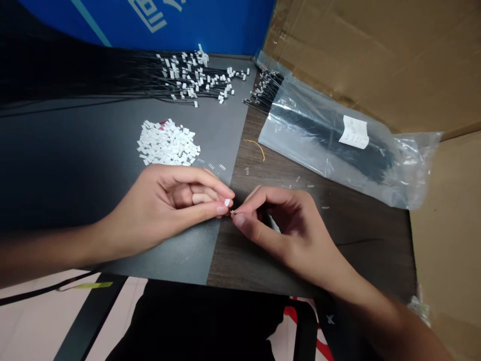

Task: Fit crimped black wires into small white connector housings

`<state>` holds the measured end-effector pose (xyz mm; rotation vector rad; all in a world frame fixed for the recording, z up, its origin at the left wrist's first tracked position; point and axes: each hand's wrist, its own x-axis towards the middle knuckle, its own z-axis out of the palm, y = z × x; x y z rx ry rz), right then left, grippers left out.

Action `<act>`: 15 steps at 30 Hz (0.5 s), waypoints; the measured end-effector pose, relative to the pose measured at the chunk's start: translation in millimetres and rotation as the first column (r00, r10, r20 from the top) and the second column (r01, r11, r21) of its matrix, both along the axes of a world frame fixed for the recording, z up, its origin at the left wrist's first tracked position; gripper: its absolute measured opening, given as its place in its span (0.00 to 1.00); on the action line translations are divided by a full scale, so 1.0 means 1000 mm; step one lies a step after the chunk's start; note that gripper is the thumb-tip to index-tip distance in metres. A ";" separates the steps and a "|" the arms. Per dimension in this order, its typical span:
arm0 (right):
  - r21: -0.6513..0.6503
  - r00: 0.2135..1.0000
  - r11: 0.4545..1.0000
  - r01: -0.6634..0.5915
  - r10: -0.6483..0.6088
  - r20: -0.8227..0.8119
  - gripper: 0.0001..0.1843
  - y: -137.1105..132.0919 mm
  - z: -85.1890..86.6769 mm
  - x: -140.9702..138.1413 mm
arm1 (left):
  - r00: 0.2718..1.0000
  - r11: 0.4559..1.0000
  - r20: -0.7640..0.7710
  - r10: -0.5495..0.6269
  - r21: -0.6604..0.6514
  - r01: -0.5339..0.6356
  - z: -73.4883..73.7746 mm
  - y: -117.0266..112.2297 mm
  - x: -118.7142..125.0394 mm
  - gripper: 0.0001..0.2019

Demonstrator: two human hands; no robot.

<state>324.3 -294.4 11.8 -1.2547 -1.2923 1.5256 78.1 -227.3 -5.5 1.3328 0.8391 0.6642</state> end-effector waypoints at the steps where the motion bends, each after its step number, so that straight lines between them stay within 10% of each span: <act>1: -0.002 1.000 1.000 -0.003 0.003 0.017 0.18 0.000 0.000 0.000 | 1.000 1.000 -0.007 -0.002 0.003 0.002 0.000 0.001 -0.001 0.07; 15: -0.009 1.000 1.000 -0.002 0.002 0.010 0.18 0.004 -0.005 0.002 | 0.999 0.999 0.036 0.019 0.028 -0.020 -0.007 0.003 -0.002 0.10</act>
